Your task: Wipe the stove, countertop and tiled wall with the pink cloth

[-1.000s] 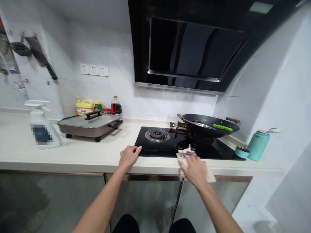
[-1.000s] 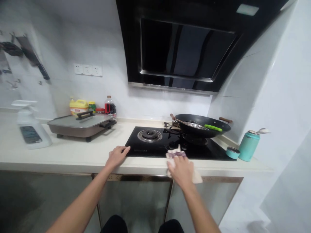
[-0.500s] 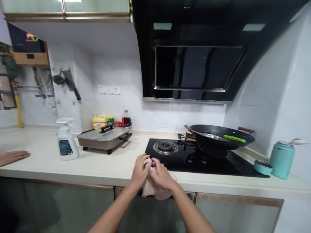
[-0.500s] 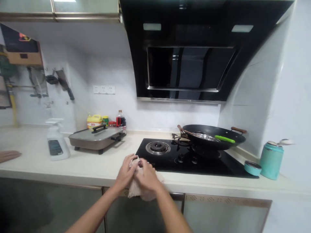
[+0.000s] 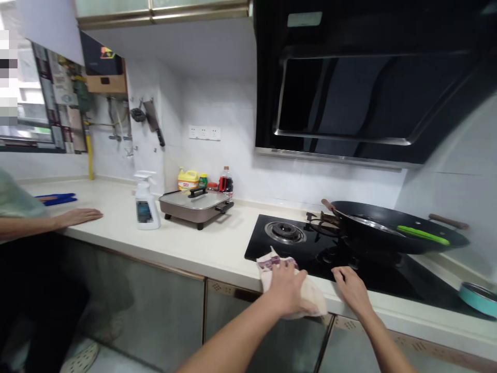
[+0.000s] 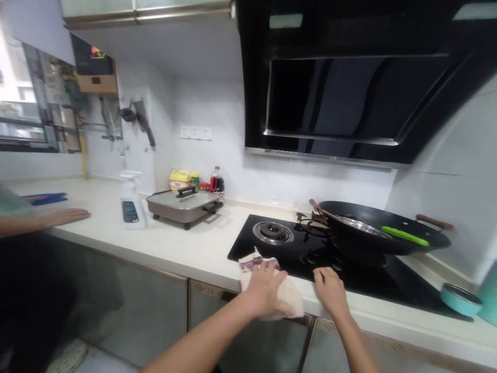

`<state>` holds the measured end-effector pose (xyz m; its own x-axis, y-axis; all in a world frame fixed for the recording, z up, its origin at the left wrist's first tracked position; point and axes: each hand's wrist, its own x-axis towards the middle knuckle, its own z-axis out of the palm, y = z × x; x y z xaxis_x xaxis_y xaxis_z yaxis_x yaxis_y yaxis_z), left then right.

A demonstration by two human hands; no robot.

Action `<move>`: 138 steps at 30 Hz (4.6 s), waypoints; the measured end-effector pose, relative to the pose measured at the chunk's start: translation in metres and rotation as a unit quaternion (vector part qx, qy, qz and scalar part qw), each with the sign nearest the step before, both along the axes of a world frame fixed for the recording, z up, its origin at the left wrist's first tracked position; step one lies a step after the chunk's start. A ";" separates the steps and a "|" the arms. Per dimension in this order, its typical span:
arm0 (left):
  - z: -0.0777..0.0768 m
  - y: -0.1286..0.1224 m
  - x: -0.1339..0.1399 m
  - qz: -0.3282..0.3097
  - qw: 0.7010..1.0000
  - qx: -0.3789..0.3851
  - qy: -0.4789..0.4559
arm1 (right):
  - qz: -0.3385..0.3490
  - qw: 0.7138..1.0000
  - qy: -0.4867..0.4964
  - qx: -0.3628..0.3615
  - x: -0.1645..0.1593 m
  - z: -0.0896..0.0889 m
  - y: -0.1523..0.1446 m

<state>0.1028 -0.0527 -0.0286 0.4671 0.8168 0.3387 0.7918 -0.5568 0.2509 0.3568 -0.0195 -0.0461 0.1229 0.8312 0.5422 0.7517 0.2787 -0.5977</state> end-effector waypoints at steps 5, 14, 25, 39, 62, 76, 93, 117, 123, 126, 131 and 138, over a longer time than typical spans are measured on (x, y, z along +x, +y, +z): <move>0.003 0.012 0.031 -0.046 0.999 -0.013 -0.009 | -0.019 0.993 -0.116 -0.006 0.002 -0.019 0.007; 0.001 0.014 -0.066 -0.039 0.998 0.035 -0.032 | -0.034 0.983 -0.182 0.008 0.013 -0.031 0.017; 0.036 0.004 -0.285 0.219 0.965 -0.052 0.137 | -0.036 0.982 -0.185 -0.005 0.001 -0.024 0.008; -0.007 -0.029 -0.288 0.325 0.926 0.111 0.158 | -0.060 0.980 -0.184 -0.043 -0.017 -0.008 -0.003; -0.089 0.013 -0.006 0.008 0.885 0.460 0.073 | -0.036 0.983 -0.179 0.003 0.002 -0.020 0.005; -0.035 0.009 -0.334 0.110 0.922 0.328 0.173 | -0.046 0.987 -0.156 -0.011 -0.018 -0.003 -0.008; -0.053 0.003 -0.035 0.079 0.932 0.332 0.121 | -0.042 0.993 -0.111 0.006 -0.024 -0.002 -0.009; -0.012 0.000 -0.092 -0.177 0.961 0.209 -0.028 | 0.009 0.970 -0.241 0.041 -0.111 -0.024 -0.061; 0.005 0.047 -0.136 0.001 0.968 0.206 -0.142 | 0.020 0.961 -0.276 -0.004 -0.169 -0.025 -0.039; 0.005 0.061 -0.138 0.057 0.966 0.215 -0.132 | 0.065 0.949 -0.304 0.052 -0.167 -0.032 -0.034; 0.001 0.061 -0.138 0.088 0.973 0.196 -0.085 | 0.082 0.939 -0.323 0.079 -0.095 -0.029 -0.048; 0.004 0.054 -0.132 0.103 0.973 0.199 -0.059 | -0.052 0.944 -0.321 0.045 0.075 -0.037 -0.078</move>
